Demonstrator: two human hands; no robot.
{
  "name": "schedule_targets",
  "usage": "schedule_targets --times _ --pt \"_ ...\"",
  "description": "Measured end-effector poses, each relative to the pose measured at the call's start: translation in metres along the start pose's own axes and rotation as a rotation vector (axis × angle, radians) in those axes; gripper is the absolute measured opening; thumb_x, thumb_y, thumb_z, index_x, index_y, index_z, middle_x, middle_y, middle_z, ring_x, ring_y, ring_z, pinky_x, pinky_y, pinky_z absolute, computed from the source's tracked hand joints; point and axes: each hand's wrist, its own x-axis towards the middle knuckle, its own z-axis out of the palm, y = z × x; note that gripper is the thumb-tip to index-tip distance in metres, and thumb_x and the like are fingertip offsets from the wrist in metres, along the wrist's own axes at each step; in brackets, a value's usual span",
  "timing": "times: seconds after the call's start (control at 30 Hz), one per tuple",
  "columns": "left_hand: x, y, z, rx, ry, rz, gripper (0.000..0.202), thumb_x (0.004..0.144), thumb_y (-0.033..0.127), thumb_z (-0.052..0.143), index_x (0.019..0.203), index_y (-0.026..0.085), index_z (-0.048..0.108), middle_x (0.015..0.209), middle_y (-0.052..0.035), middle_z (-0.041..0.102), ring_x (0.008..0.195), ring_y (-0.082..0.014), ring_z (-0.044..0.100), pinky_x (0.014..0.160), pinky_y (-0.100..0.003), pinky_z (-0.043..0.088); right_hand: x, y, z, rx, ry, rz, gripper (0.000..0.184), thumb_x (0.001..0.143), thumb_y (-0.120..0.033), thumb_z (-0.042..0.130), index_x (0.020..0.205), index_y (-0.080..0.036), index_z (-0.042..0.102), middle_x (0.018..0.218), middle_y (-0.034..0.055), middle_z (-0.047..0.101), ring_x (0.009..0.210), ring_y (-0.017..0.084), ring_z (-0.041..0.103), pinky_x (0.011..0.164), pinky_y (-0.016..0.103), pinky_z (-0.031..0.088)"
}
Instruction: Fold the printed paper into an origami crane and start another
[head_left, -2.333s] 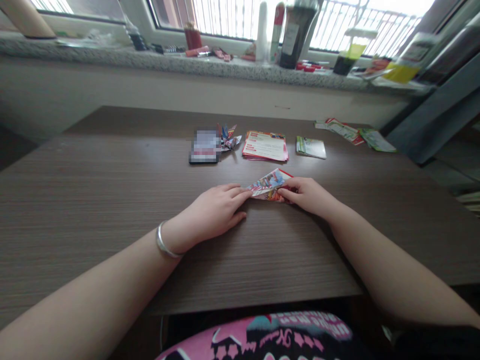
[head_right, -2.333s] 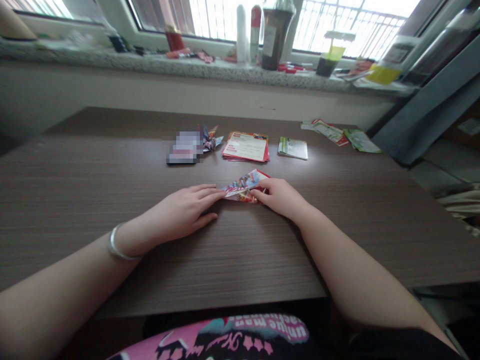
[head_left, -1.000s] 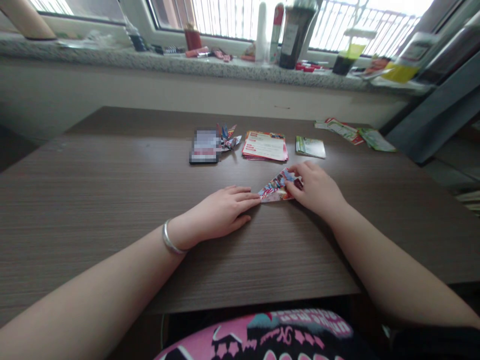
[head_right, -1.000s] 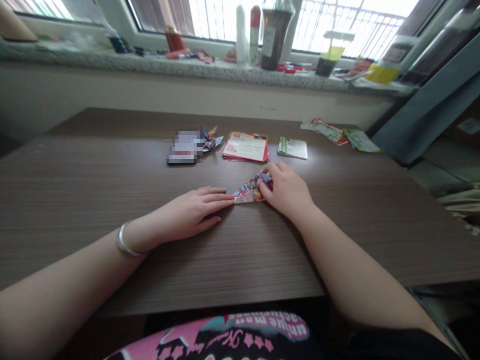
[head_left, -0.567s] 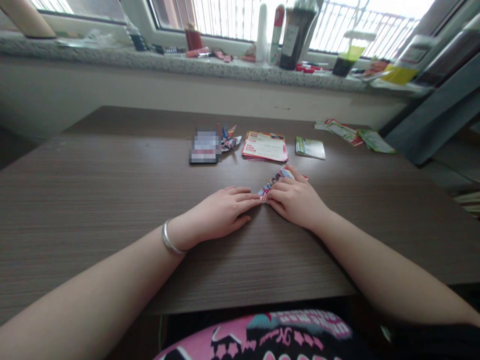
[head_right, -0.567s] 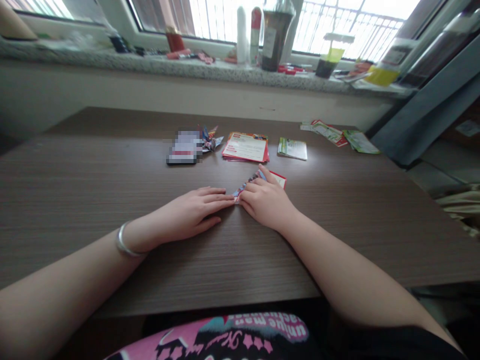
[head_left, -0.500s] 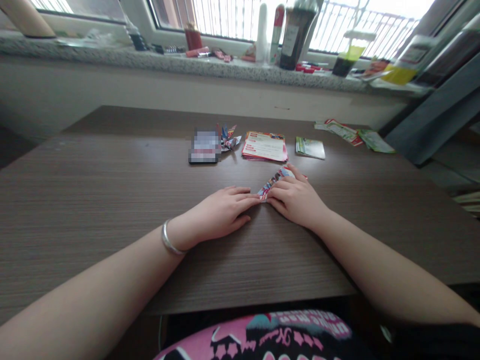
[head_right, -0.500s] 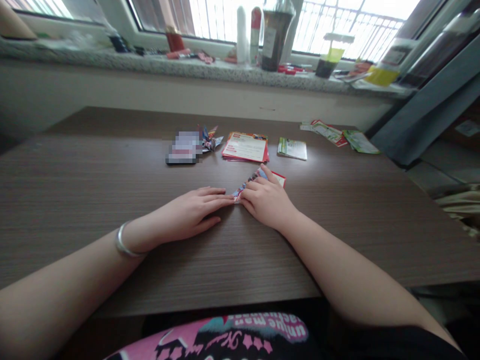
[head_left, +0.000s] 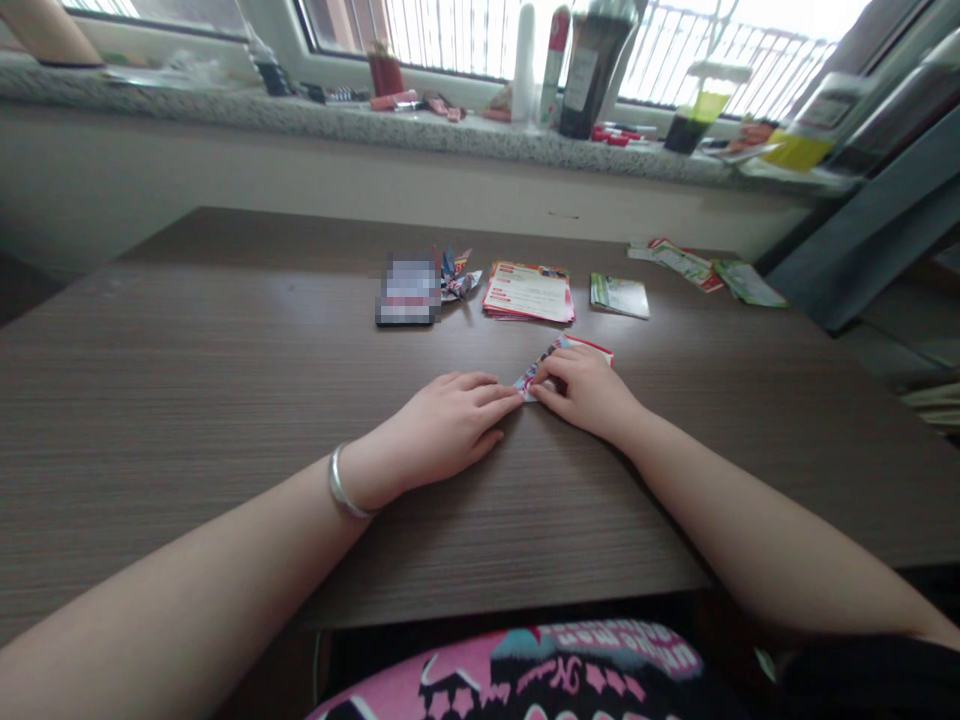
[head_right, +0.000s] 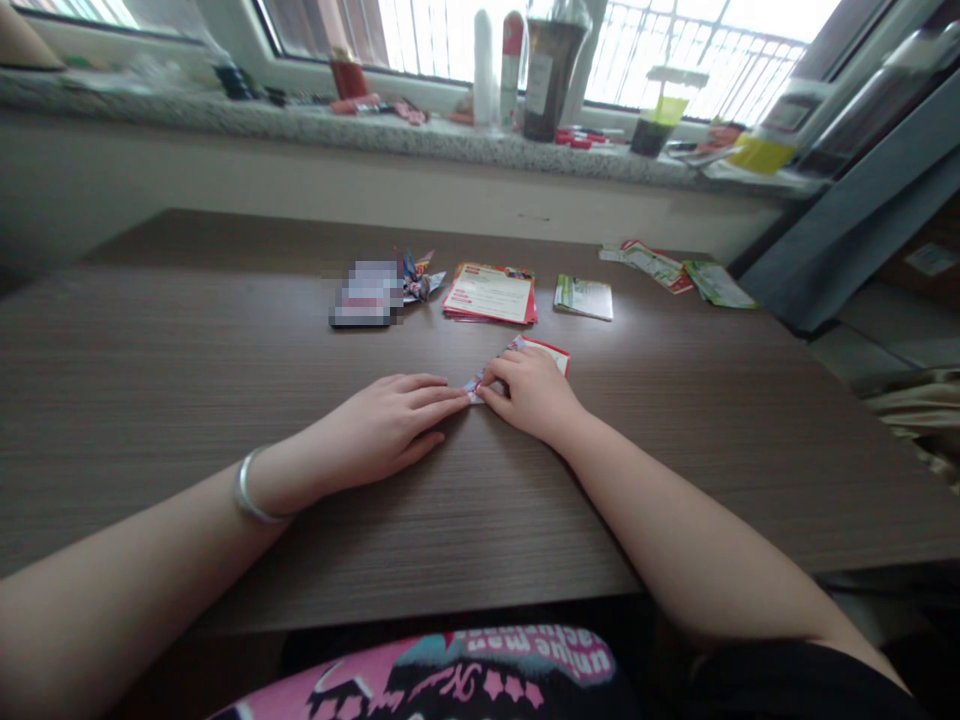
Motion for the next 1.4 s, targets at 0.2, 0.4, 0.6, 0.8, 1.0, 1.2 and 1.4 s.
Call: schedule_targets --times 0.2,0.4,0.6,0.8,1.0,1.2,1.4 --pt "0.0013 0.0041 -0.0014 0.037 -0.012 -0.019 0.041 0.095 0.029 0.047 0.134 0.018 0.051 0.129 -0.0079 0.060 0.117 -0.0250 0.054 0.101 -0.042 0.046 0.0021 -0.0011 0.0037 -0.047 -0.026 0.046 0.017 0.087 -0.034 0.060 0.079 -0.020 0.066 0.087 0.0054 0.069 0.087 0.022 0.058 0.082 0.036 0.040" --pt "0.0034 0.0049 -0.0018 0.079 -0.033 -0.039 0.037 0.095 0.029 0.045 0.129 0.017 0.056 0.116 -0.0095 0.063 0.109 -0.0254 0.058 0.096 -0.041 0.049 0.0049 -0.0034 0.0047 -0.087 -0.062 0.106 0.019 0.088 -0.037 0.059 0.082 -0.020 0.067 0.091 0.0062 0.070 0.090 0.024 0.059 0.085 0.038 0.039" --pt "0.0055 0.0045 -0.0026 0.090 -0.026 -0.021 0.035 0.096 0.030 0.044 0.125 0.017 0.058 0.110 -0.0090 0.064 0.105 -0.0240 0.059 0.093 -0.039 0.050 0.0079 -0.0042 0.0020 -0.090 -0.110 0.127 0.021 0.089 -0.037 0.058 0.081 -0.020 0.067 0.090 0.0059 0.072 0.089 0.024 0.061 0.085 0.038 0.039" --pt "0.0074 0.0042 -0.0016 0.130 -0.012 -0.004 0.034 0.097 0.029 0.041 0.122 0.017 0.060 0.107 -0.0092 0.065 0.101 -0.0230 0.060 0.089 -0.037 0.050 0.0085 -0.0042 0.0019 -0.100 -0.118 0.136 0.020 0.089 -0.037 0.058 0.082 -0.020 0.068 0.091 0.0063 0.073 0.090 0.024 0.061 0.084 0.037 0.039" --pt "0.0075 0.0080 -0.0028 0.167 -0.019 -0.036 0.032 0.096 0.029 0.042 0.119 0.018 0.061 0.105 -0.0076 0.065 0.100 -0.0246 0.060 0.087 -0.040 0.049 0.0101 -0.0035 0.0031 -0.117 -0.124 0.143 0.022 0.089 -0.037 0.057 0.082 -0.020 0.067 0.090 0.0067 0.073 0.089 0.023 0.062 0.082 0.036 0.039" --pt "0.0077 0.0079 -0.0043 0.137 -0.012 -0.054 0.032 0.096 0.028 0.042 0.119 0.017 0.061 0.103 -0.0093 0.065 0.097 -0.0225 0.060 0.086 -0.036 0.050 0.0095 -0.0058 0.0022 -0.131 -0.112 0.132 0.021 0.089 -0.036 0.056 0.081 -0.019 0.067 0.088 0.0072 0.073 0.086 0.023 0.061 0.081 0.036 0.039" --pt "0.0070 0.0059 -0.0033 0.125 -0.003 -0.035 0.031 0.096 0.028 0.042 0.119 0.017 0.061 0.102 -0.0095 0.064 0.097 -0.0220 0.060 0.087 -0.036 0.050 0.0095 -0.0060 0.0023 -0.123 -0.118 0.132 0.021 0.089 -0.035 0.056 0.081 -0.019 0.067 0.087 0.0071 0.072 0.085 0.023 0.060 0.080 0.036 0.039"
